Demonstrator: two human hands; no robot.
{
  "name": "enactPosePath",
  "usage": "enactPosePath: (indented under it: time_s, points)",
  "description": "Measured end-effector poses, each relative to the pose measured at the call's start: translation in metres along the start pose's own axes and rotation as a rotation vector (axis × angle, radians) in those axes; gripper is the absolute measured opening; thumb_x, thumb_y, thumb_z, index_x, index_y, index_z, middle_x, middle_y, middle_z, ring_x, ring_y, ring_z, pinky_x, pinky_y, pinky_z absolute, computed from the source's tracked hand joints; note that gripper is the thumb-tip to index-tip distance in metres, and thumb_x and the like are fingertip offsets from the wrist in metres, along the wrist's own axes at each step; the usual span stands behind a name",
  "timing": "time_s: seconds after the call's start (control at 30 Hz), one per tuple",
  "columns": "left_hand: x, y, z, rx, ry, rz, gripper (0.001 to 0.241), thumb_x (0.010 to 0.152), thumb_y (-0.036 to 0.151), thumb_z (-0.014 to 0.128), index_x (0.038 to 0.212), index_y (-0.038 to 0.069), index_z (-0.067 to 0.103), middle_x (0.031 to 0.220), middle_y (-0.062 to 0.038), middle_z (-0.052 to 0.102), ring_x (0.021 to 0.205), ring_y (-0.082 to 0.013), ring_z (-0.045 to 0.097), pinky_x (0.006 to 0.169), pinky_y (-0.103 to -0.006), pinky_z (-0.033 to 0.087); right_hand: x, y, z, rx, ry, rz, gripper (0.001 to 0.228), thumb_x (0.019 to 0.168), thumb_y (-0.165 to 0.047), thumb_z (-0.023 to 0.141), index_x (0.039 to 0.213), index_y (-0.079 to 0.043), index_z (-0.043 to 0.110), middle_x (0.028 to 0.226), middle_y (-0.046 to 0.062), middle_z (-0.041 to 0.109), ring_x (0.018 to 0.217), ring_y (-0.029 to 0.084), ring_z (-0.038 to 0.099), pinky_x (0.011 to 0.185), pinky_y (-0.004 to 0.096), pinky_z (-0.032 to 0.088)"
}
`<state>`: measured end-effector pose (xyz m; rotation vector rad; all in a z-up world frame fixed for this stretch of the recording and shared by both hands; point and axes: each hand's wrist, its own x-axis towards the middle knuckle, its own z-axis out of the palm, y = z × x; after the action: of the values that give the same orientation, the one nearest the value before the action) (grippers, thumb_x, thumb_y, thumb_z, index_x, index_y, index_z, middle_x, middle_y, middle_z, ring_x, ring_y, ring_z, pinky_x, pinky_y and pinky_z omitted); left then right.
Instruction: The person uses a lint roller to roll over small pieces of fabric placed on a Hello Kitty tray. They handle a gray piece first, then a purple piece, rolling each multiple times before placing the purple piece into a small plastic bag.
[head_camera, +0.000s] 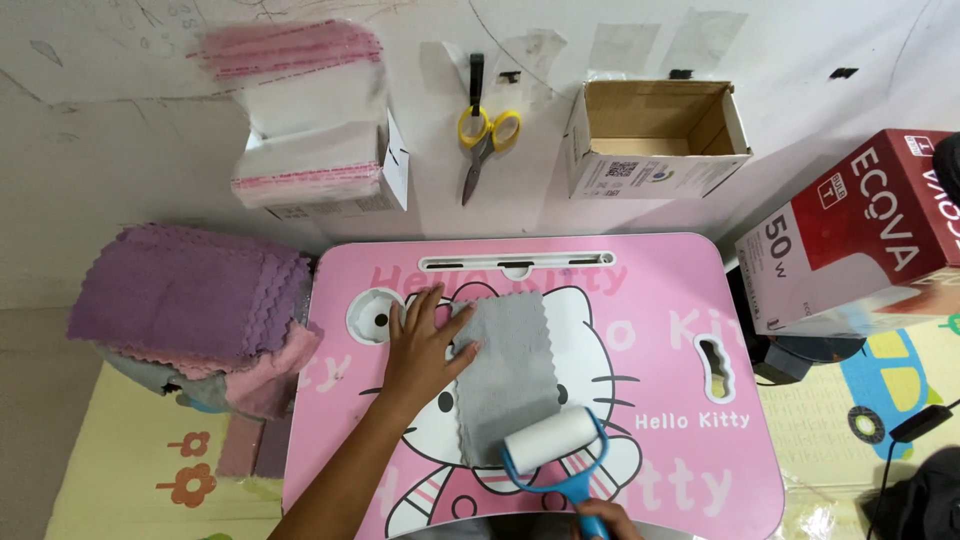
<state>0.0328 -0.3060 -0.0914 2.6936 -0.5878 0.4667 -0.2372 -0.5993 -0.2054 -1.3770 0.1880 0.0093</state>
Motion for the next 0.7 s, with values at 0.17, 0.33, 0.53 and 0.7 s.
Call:
enactPosePath:
  time_s: [0.17, 0.33, 0.53, 0.7]
  points:
    - [0.004, 0.003, -0.008, -0.097, -0.077, -0.058, 0.053, 0.093, 0.047, 0.069, 0.142, 0.029, 0.062, 0.158, -0.015, 0.041, 0.148, -0.0343, 0.033, 0.118, -0.0666, 0.015, 0.048, -0.103, 0.056, -0.32, -0.057, 0.185, 0.036, 0.092, -0.035, 0.06, 0.117, -0.014, 0.074, 0.101, 0.006, 0.081, 0.083, 0.015, 0.071, 0.074, 0.026, 0.053]
    - [0.003, -0.001, -0.01, -0.258, 0.095, -0.093, 0.035, 0.1, 0.019, 0.063, 0.134, 0.013, 0.068, 0.146, -0.016, 0.05, 0.131, -0.0366, 0.048, 0.111, -0.0526, 0.036, 0.114, -0.174, 0.115, -0.431, -0.139, 0.285, 0.033, 0.101, -0.033, 0.052, 0.126, -0.022, 0.069, 0.11, -0.003, 0.071, 0.088, 0.01, 0.067, 0.081, 0.024, 0.052]
    - [0.003, -0.006, -0.011, -0.561, 0.165, -0.329, 0.034, 0.102, 0.004, 0.047, 0.129, 0.009, 0.068, 0.143, -0.013, 0.052, 0.135, -0.0289, 0.053, 0.111, -0.0417, 0.047, 0.162, -0.196, 0.149, -0.331, -0.264, 0.219, 0.031, 0.106, -0.026, 0.041, 0.134, -0.022, 0.055, 0.089, 0.003, 0.061, 0.046, 0.012, 0.045, 0.04, 0.025, 0.04]
    - [0.001, -0.008, -0.006, -0.478, 0.109, -0.244, 0.038, 0.096, 0.004, 0.059, 0.132, 0.012, 0.068, 0.146, -0.015, 0.049, 0.142, -0.0327, 0.044, 0.106, -0.0405, 0.05, 0.139, -0.179, 0.133, -0.454, -0.179, 0.235, 0.033, 0.104, -0.029, 0.048, 0.133, -0.025, 0.062, 0.086, 0.002, 0.062, 0.055, 0.013, 0.049, 0.051, 0.027, 0.043]
